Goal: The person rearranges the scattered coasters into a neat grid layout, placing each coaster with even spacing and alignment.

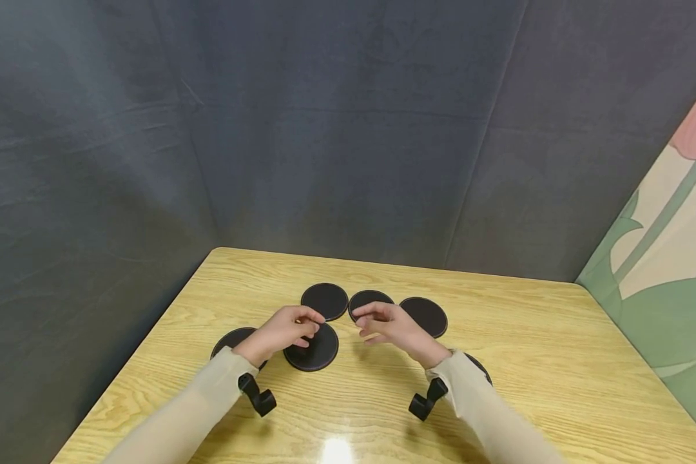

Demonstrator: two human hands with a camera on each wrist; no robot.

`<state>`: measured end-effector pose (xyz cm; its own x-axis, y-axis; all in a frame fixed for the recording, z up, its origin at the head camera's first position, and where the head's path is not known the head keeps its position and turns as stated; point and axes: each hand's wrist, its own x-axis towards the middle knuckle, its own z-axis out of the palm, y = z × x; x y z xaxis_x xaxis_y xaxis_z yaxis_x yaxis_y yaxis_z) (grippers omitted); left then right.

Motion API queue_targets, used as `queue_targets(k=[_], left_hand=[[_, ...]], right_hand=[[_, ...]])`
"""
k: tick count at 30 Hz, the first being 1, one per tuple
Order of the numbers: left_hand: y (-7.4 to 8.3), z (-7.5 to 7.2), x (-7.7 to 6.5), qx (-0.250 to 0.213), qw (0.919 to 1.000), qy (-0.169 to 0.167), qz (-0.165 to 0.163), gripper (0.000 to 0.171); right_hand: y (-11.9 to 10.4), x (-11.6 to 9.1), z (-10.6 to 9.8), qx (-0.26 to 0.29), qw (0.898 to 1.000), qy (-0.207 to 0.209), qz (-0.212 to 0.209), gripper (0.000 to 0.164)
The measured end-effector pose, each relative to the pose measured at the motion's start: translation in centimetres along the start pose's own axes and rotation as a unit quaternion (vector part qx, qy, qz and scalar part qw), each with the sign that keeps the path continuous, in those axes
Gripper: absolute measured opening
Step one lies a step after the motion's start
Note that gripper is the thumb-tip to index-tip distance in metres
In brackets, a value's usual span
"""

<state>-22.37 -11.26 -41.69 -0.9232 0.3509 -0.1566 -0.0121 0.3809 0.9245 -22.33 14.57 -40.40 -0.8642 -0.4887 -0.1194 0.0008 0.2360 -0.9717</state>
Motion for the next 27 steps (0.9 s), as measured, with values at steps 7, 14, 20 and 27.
queue_targets(k=[7,14,20,27], left_hand=[[1.2,1.3,1.0,0.001,0.9991,-0.030,0.031,0.026],[2.6,2.7,1.6,-0.011,0.9970,-0.058,0.052,0.024],[4.6,4.3,2.5,-0.021,0.9958,-0.064,0.062,0.020],[6.7,6.5,3.5,-0.024,0.9931,-0.096,0.063,0.020]], right_hand=[[0.4,-2.6,-2.0,-0.012,1.000,0.020,-0.007,0.040],[1.2,-5.6,-4.4,-0.014,0.999,0.035,-0.016,0.044],[1.7,-8.2,-6.6,-0.033,0.998,0.060,-0.011,0.045],[2.4,-11.5,-8.5,-0.038,0.994,0.101,-0.010,0.043]])
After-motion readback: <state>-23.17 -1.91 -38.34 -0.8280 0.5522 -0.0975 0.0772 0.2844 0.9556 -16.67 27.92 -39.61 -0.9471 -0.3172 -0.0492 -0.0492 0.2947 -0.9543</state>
